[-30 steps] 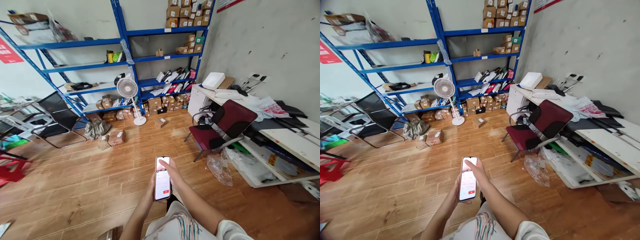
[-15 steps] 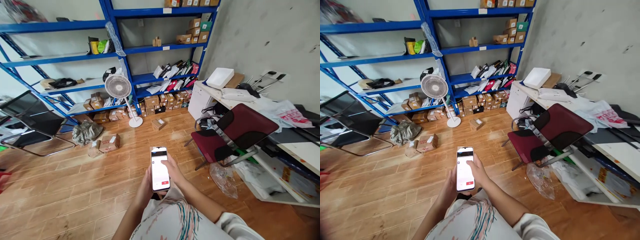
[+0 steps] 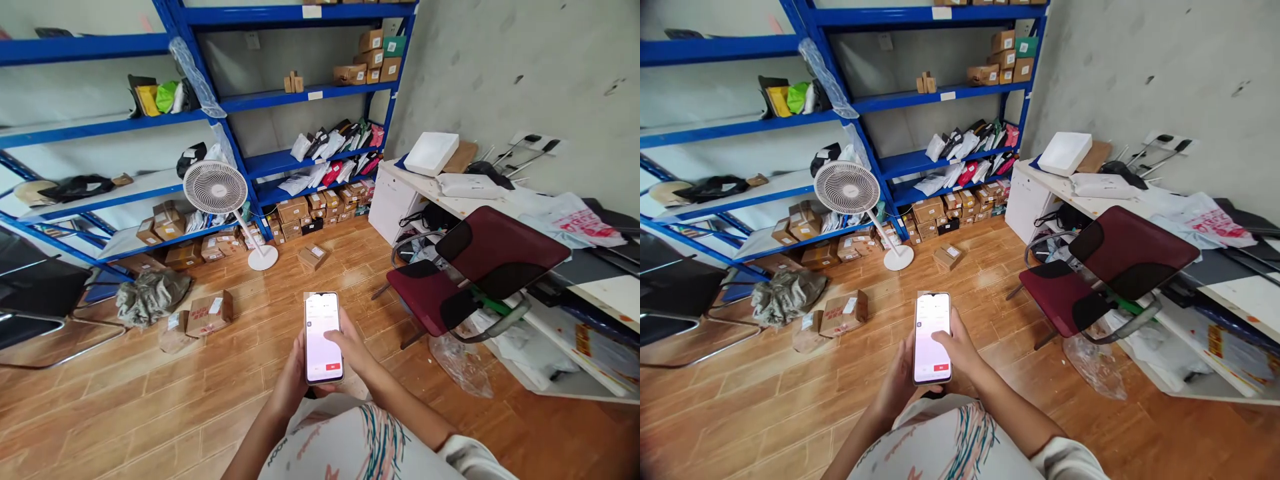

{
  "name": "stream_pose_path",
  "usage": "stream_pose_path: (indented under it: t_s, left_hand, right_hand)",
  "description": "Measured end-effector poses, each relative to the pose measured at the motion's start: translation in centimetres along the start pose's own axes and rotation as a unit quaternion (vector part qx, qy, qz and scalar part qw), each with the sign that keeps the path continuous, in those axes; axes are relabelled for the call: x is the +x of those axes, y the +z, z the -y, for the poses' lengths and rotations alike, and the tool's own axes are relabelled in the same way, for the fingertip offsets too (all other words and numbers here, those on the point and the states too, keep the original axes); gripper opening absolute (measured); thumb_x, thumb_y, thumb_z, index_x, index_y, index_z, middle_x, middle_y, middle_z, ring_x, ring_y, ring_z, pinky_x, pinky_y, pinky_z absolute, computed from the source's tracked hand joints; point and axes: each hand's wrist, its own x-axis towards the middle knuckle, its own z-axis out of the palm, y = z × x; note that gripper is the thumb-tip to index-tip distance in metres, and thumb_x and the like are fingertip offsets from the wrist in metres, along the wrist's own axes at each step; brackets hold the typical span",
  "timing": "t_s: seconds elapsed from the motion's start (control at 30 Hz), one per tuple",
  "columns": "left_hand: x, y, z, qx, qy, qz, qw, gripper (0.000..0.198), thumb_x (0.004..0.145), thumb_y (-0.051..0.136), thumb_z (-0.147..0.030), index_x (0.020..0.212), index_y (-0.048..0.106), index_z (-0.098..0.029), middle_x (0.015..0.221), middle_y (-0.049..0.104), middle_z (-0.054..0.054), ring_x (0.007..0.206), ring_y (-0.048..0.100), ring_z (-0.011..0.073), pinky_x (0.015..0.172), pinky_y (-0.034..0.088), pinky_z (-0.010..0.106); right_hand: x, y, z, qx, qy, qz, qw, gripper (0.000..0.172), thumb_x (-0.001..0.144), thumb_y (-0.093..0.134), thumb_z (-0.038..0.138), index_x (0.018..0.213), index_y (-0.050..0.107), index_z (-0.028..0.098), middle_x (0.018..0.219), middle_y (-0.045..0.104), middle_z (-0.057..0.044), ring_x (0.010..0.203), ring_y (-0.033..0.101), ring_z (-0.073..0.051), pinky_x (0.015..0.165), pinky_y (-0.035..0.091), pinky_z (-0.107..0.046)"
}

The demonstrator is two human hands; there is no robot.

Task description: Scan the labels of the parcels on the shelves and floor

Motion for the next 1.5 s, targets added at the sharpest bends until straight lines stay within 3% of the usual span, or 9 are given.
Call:
stream_pose_path:
  t_s: [0.17, 0.43, 0.63, 0.87, 1.03, 1.23, 1.37, 1.5]
  left_hand:
    - [2.4, -1.9, -4.1, 0.023, -0.011, 0.024, 0.999, 0.073, 0.086, 0.041, -0.068, 0.150, 0.029, -0.036, 0.148, 0.044, 0.009, 0.114, 0.054, 0.0359, 0.059, 0.057, 0.036]
    - [5.8, -4.4, -7.8, 0.019, -0.053, 0.057, 0.997, 0.068, 0.088, 0.041, -0.065, 0.149, 0.029, -0.037, 0.148, 0.042, 0.008, 0.116, 0.053, 0.0348, 0.058, 0.058, 0.031]
    - [7.4, -5.5, -8.9, 0.001, -0.057, 0.070, 0.996, 0.067, 0.089, 0.044, -0.062, 0.149, 0.029, -0.036, 0.145, 0.046, 0.009, 0.115, 0.054, 0.0329, 0.066, 0.060, 0.037]
    - [8.3, -5.9, -10.1, 0.006, -0.056, 0.079, 0.995, 0.070, 0.089, 0.042, -0.063, 0.149, 0.027, -0.032, 0.145, 0.045, 0.011, 0.117, 0.053, 0.0318, 0.067, 0.060, 0.035]
    - [8.5, -6.1, -10.7, 0.007, -0.062, 0.075, 0.995, 0.069, 0.091, 0.041, -0.058, 0.151, 0.019, -0.032, 0.146, 0.044, 0.011, 0.119, 0.052, 0.0308, 0.073, 0.059, 0.035]
    - [8.5, -6.1, -11.1, -0.005, -0.075, 0.056, 0.996, 0.073, 0.087, 0.051, -0.040, 0.151, 0.017, -0.034, 0.140, 0.051, 0.008, 0.112, 0.057, 0.0296, 0.064, 0.058, 0.030]
    - [8.5, -5.8, -11.5, 0.035, -0.078, 0.017, 0.996, 0.074, 0.086, 0.056, -0.040, 0.150, 0.020, -0.031, 0.136, 0.054, 0.011, 0.103, 0.062, 0.0277, 0.057, 0.056, 0.027]
    - [8.7, -6.0, -11.7, -0.015, -0.068, 0.041, 0.997, 0.070, 0.084, 0.053, -0.039, 0.149, 0.025, -0.033, 0.136, 0.055, 0.009, 0.103, 0.060, 0.0293, 0.058, 0.055, 0.028]
  right_hand:
    - [2.7, 0.7, -1.1, 0.010, 0.017, 0.066, 0.998, 0.032, 0.076, 0.054, 0.018, 0.107, 0.062, 0.022, 0.109, 0.069, -0.002, 0.098, 0.061, -0.022, 0.082, 0.047, -0.033]
    - [6.0, 2.7, -1.4, -0.017, 0.008, 0.031, 0.999, 0.037, 0.080, 0.049, 0.019, 0.114, 0.064, 0.022, 0.109, 0.069, -0.002, 0.108, 0.058, -0.024, 0.082, 0.047, -0.031]
    - [8.0, 3.1, -1.5, -0.037, 0.004, 0.035, 0.999, 0.043, 0.080, 0.046, 0.016, 0.120, 0.059, 0.021, 0.108, 0.069, -0.002, 0.097, 0.060, -0.021, 0.081, 0.047, -0.031]
    - [9.4, 4.0, -2.0, -0.031, 0.018, 0.042, 0.998, 0.042, 0.077, 0.054, 0.016, 0.119, 0.056, 0.022, 0.107, 0.068, -0.002, 0.095, 0.061, -0.021, 0.082, 0.048, -0.033]
    - [9.9, 4.7, -2.3, -0.023, 0.033, 0.024, 0.999, 0.038, 0.082, 0.062, 0.027, 0.118, 0.051, 0.023, 0.104, 0.066, -0.004, 0.093, 0.061, -0.021, 0.079, 0.049, -0.034]
    - [9.9, 4.0, -2.1, -0.031, 0.015, 0.123, 0.992, 0.069, 0.068, 0.070, 0.018, 0.130, 0.040, 0.022, 0.114, 0.062, -0.006, 0.100, 0.058, -0.023, 0.081, 0.048, -0.035]
    - [10.1, 3.9, -2.0, -0.029, 0.022, 0.120, 0.992, 0.063, 0.073, 0.059, 0.017, 0.133, 0.042, 0.023, 0.117, 0.063, -0.005, 0.103, 0.057, -0.023, 0.086, 0.046, -0.036]
    - [10.5, 4.2, -1.7, -0.037, 0.025, 0.100, 0.994, 0.056, 0.079, 0.047, 0.018, 0.135, 0.046, 0.025, 0.120, 0.063, -0.004, 0.105, 0.058, -0.023, 0.090, 0.044, -0.037]
